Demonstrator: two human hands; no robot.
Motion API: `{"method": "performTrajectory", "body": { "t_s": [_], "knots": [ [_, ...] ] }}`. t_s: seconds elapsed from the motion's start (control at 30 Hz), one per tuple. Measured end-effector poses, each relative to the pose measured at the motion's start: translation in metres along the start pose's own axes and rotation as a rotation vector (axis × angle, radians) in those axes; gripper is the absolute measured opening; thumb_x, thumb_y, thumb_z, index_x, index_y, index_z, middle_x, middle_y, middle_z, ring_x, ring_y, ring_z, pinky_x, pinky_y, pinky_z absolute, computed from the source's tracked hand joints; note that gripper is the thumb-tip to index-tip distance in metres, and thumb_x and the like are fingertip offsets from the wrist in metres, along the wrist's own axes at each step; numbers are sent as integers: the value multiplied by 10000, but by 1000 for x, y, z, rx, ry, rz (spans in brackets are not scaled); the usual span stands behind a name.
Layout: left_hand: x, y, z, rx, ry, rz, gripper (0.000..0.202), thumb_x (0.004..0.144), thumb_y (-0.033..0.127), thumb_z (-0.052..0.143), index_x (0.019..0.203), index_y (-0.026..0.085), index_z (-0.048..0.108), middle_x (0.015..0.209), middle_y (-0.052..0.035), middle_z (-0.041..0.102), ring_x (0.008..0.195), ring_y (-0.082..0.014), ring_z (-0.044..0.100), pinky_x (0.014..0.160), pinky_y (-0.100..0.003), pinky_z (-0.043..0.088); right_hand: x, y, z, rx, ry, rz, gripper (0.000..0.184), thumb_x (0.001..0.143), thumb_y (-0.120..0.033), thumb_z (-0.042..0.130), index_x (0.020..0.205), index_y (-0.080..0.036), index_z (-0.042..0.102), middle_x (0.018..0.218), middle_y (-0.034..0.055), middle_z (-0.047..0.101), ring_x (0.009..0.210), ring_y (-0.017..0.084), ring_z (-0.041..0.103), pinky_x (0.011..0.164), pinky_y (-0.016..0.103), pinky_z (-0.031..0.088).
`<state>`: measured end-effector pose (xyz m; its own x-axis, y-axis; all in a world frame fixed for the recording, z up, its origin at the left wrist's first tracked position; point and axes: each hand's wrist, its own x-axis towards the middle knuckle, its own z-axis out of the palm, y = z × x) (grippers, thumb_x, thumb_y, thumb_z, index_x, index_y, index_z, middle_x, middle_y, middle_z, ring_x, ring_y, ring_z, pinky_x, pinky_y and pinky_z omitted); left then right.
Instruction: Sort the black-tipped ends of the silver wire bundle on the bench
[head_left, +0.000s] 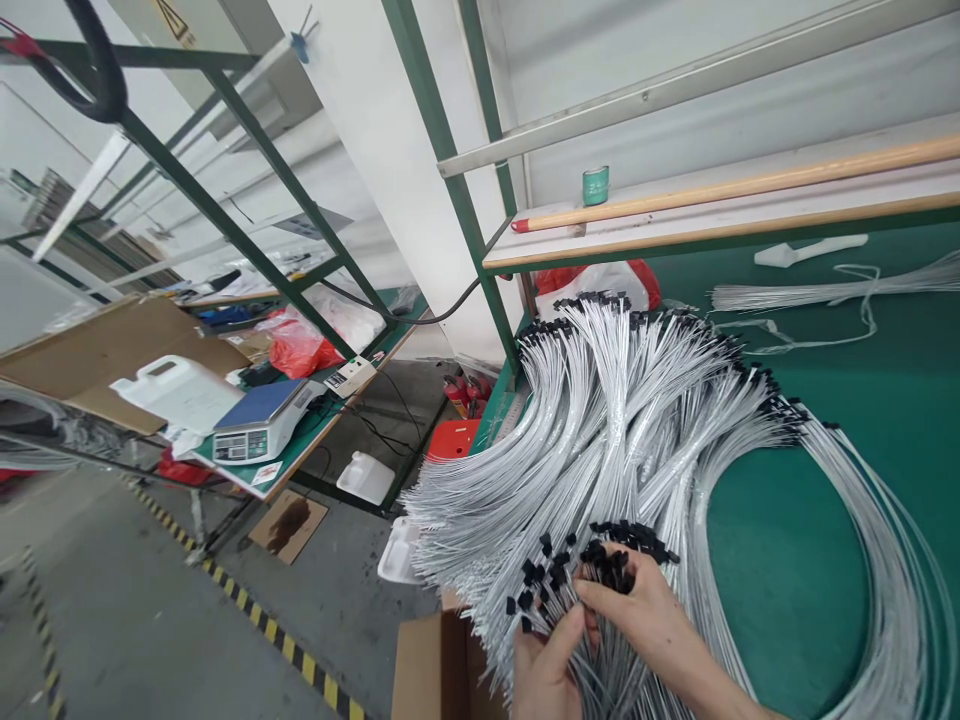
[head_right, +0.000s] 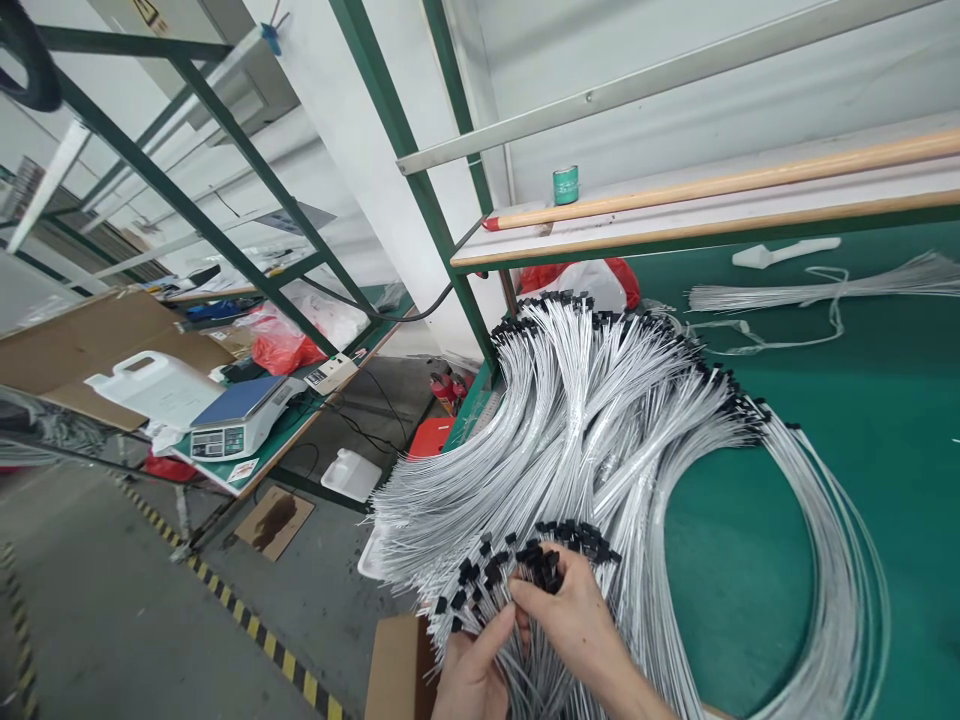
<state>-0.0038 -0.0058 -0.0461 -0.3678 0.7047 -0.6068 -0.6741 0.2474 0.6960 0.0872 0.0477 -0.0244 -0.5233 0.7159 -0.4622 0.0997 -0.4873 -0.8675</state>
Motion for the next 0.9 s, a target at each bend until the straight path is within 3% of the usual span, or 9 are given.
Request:
{"method": "performTrajectory", "body": {
  "t_s": [0.1, 0.23, 0.33, 0.4, 0.67, 0.9],
  "knots": [
    [-1, 1, 2, 4, -5, 3, 860, 446, 245, 737, 1157, 46, 295, 817, -101, 534, 672, -152, 487, 613, -263, 385, 5, 6, 2, 29, 39, 32, 508, 651, -477, 459, 868, -31, 348, 676, 39, 406, 538, 46, 423, 545, 189, 408],
    [-1, 0, 2, 21, -26, 27, 828, 475, 248, 733, 1150, 23, 309, 825, -124, 544, 729, -169, 507, 633, -260, 407, 7, 12, 3, -3, 172, 33, 447, 625, -396, 475, 852, -18, 404, 738, 61, 451, 594, 33, 442, 547, 126, 394],
    [-1, -1, 2, -104, -11, 19, 820, 480, 177, 732, 1173, 65, 309, 1041, -156, 506, 930, -227, 501, 782, -285, 439, 7, 14, 2, -52, 257, 21, 456, 620, -397, 486, 868, -16, 452, 820, 67, 483, 685, 14, 456, 600, 68, 383],
    [-2, -1, 4, -181, -10, 10, 836, 468, 137, 732, 1188, 58, 314, 1091, -165, 481, 1041, -269, 441, 906, -309, 393, 9, 17, 2, -77, 287, 13, 483, 623, -421, 488, 899, -26, 459, 864, 56, 489, 717, 5, 458, 625, 54, 381],
    [-2, 4, 6, -172, -3, 7, 948, 457, 114, 727, 1260, 67, 223, 1120, -188, 452, 1039, -275, 442, 901, -315, 387, 12, 22, 3, -81, 293, 4, 459, 629, -413, 478, 872, -24, 462, 851, 57, 491, 723, 9, 452, 635, 66, 374],
    [2, 2, 1, -178, -8, -37, 809, 557, 66, 668, 1260, 71, 268, 1132, -164, 454, 1058, -248, 434, 920, -298, 378, 5, 10, 4, -65, 303, 60, 441, 608, -392, 489, 858, -28, 473, 834, 57, 492, 711, 17, 459, 633, 70, 373]
  ]
}}
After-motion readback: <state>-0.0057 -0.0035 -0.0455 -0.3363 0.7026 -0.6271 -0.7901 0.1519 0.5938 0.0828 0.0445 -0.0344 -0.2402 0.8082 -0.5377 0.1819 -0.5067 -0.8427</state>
